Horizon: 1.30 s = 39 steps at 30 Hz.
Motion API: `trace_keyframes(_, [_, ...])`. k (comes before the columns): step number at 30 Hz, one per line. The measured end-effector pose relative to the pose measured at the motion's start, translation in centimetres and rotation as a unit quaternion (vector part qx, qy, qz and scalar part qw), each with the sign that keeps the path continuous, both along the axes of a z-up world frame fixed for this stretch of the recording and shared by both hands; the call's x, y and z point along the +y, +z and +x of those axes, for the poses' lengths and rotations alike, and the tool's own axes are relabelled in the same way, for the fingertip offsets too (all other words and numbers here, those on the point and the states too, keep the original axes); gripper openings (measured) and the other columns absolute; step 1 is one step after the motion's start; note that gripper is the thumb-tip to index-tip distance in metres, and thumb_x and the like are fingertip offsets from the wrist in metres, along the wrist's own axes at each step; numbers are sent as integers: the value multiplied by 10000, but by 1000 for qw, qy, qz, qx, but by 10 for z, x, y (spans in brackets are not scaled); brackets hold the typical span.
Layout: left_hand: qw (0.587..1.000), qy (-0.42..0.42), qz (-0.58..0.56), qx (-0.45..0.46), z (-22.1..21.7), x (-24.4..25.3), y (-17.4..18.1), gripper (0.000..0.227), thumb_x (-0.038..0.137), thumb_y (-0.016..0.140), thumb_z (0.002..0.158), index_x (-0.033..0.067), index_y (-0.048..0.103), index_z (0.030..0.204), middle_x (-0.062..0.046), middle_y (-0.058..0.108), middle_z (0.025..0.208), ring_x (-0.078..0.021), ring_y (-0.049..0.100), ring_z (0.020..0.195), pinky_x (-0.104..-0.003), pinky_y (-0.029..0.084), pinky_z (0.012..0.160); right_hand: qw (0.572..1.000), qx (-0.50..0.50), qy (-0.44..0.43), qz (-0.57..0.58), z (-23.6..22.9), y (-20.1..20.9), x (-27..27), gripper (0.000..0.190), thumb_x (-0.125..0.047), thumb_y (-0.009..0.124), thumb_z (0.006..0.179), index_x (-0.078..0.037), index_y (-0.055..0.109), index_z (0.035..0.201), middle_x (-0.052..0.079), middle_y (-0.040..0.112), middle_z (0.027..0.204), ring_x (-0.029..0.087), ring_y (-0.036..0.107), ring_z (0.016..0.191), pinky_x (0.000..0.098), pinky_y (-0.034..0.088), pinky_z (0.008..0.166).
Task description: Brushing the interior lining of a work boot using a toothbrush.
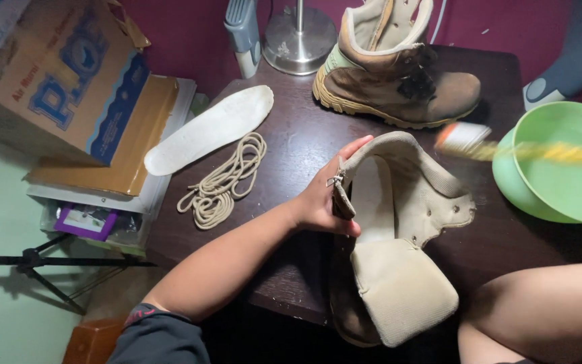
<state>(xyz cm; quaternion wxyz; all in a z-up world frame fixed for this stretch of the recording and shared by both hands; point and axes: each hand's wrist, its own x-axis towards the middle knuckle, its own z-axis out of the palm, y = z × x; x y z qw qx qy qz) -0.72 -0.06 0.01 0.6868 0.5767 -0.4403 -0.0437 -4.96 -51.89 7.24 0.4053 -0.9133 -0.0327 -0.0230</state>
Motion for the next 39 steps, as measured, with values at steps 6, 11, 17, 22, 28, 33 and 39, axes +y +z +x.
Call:
trace_keyframes(6, [998,-18,41,-45,-3,6,11,1292,714,774,700,32,187,1628,-138,296,1681,-307,333,1585,-478,284,1343,983,-87,128,-98,-53,150,293,142,-278,776,817,-138,768,797,-29,687,620,89,548,525,230,404,533])
trace_keyframes(11, [998,-9,46,-50,-1,5,11,1300,738,758,689,30,188,1619,-142,336,1653,-303,386,1545,-466,327,1307,982,-95,63,-154,-43,158,292,128,-283,809,911,-186,743,859,-65,619,636,59,488,564,205,348,586])
trace_keyframes(17, [998,-26,47,-22,-2,7,14,1308,677,807,671,30,186,1623,-135,317,1668,-295,340,1574,-456,274,1335,980,59,-164,91,-17,62,115,444,51,771,825,66,668,1256,227,652,920,267,653,776,232,518,845])
trace_keyframes(22, [998,-26,32,-36,-1,7,10,1282,662,815,694,42,196,1630,-127,295,1687,-293,326,1591,-464,267,1355,976,-157,121,-91,-44,145,259,64,-75,787,846,-30,743,858,99,726,946,184,666,825,265,500,797])
trace_keyframes(28, [998,-31,36,-32,-2,7,16,1281,674,804,693,34,197,1622,-134,316,1670,-298,337,1579,-466,269,1350,956,-142,189,-175,-2,122,306,187,-127,810,893,-112,646,804,32,673,718,151,582,624,306,419,570])
trace_keyframes(33, [997,-26,53,-58,0,9,14,1289,641,829,686,42,190,1631,-136,275,1695,-306,307,1602,-461,240,1366,979,-124,105,-120,-46,146,286,231,-280,738,954,-91,708,825,-4,566,649,97,476,565,232,372,559])
trace_keyframes(39, [998,-23,45,-23,0,10,9,1319,643,840,655,38,185,1627,-111,258,1703,-273,317,1594,-434,279,1348,973,-212,84,-35,-62,85,195,50,-84,612,1070,-68,656,1089,192,643,1265,248,656,1260,343,569,1157])
